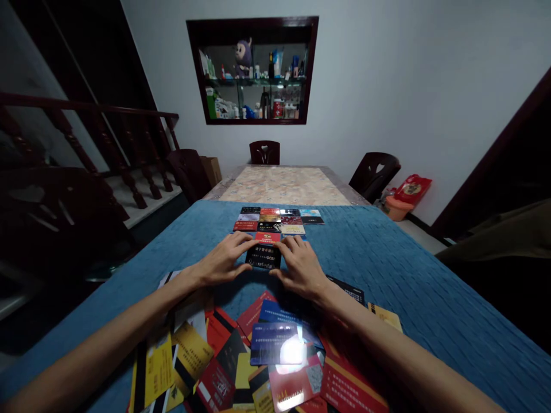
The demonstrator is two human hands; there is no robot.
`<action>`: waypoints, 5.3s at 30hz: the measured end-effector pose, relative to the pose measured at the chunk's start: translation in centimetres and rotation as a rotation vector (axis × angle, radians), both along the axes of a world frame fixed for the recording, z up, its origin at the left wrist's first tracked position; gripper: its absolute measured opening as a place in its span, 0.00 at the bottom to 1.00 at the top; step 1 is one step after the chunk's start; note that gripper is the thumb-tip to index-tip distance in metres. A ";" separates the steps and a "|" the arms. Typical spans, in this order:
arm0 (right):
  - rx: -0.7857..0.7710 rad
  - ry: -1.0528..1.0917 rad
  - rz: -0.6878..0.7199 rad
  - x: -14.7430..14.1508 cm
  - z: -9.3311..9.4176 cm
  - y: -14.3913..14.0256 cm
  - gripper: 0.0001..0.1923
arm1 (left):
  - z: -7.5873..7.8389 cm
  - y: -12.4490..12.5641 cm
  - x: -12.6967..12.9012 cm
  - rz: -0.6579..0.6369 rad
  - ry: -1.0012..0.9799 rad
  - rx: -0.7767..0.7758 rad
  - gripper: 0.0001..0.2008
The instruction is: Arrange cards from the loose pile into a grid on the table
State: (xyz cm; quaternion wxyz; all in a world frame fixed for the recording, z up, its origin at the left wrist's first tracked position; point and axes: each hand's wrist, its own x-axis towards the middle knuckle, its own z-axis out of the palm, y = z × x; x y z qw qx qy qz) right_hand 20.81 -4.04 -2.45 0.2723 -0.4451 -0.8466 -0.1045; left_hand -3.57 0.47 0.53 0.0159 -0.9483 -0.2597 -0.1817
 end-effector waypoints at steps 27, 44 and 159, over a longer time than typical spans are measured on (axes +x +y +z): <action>-0.092 -0.272 0.035 -2.8 4.6 13.2 0.23 | 2.5 11.5 -2.4 0.129 0.050 0.044 0.18; -0.265 -0.262 -0.104 -4.1 3.5 23.5 0.21 | 0.4 22.2 -1.2 0.279 -0.040 -0.124 0.17; -0.445 -0.197 0.219 -8.8 -0.8 -1.7 0.21 | -2.9 -5.5 -6.5 0.406 0.036 -0.237 0.14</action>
